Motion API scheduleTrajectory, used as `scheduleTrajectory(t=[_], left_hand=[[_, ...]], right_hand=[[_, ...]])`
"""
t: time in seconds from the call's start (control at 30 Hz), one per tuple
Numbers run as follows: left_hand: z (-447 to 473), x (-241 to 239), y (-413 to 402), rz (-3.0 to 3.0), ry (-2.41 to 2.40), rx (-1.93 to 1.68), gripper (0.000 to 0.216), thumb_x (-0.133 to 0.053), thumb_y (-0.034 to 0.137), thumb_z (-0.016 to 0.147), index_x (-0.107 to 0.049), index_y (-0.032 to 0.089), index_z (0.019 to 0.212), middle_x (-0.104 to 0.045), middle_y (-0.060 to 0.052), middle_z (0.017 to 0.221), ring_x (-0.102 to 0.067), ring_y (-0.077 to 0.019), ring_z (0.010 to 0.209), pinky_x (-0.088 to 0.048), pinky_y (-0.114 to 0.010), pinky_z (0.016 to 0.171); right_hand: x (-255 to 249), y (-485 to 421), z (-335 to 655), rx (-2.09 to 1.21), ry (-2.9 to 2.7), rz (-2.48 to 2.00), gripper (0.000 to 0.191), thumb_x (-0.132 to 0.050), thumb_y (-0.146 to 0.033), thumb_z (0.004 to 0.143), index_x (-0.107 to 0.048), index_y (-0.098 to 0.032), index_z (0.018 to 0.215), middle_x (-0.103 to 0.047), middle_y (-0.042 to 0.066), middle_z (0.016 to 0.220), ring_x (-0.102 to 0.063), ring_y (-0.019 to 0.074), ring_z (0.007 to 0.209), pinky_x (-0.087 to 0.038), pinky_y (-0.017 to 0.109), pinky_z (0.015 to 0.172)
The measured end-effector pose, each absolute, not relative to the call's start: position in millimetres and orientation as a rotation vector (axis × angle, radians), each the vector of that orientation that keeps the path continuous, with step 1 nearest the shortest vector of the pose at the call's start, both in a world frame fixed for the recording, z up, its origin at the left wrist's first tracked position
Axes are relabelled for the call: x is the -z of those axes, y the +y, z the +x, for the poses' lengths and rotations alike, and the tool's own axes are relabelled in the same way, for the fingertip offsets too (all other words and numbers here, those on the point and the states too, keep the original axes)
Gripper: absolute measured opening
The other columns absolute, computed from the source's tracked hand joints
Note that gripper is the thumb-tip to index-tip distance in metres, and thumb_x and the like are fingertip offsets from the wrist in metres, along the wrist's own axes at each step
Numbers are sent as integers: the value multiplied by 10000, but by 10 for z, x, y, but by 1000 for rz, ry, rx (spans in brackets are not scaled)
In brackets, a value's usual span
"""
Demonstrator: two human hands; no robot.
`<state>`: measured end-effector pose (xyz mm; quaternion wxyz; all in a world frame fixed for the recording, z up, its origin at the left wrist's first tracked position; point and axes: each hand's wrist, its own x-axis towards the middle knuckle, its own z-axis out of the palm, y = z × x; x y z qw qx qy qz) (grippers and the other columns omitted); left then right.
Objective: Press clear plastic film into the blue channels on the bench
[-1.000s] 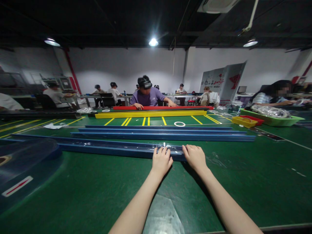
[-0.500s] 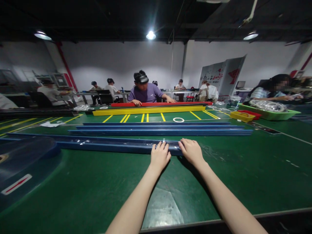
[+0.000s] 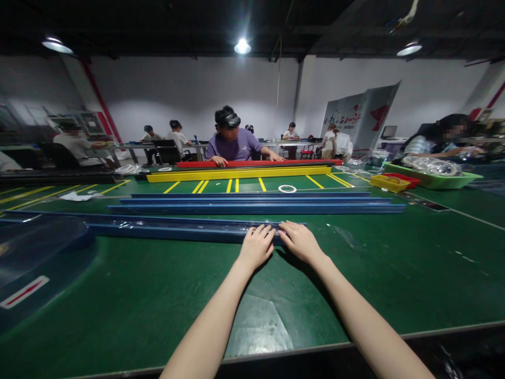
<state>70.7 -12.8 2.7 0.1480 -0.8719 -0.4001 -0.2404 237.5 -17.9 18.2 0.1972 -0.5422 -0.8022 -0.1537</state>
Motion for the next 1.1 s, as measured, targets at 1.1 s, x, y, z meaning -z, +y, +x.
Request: scheduleTrajectory(t=[1.1], left_hand=[[738, -10, -112, -2313, -1400, 791, 283, -463, 280, 793, -560, 160, 1030, -588, -103, 1117, -501, -240, 1054, -314, -440, 926]], right_hand=[[-248, -212, 2390, 581, -2048, -1851, 510, -197, -404, 894, -631, -159, 787, -665, 101, 847, -595, 207, 821, -370, 308, 698]])
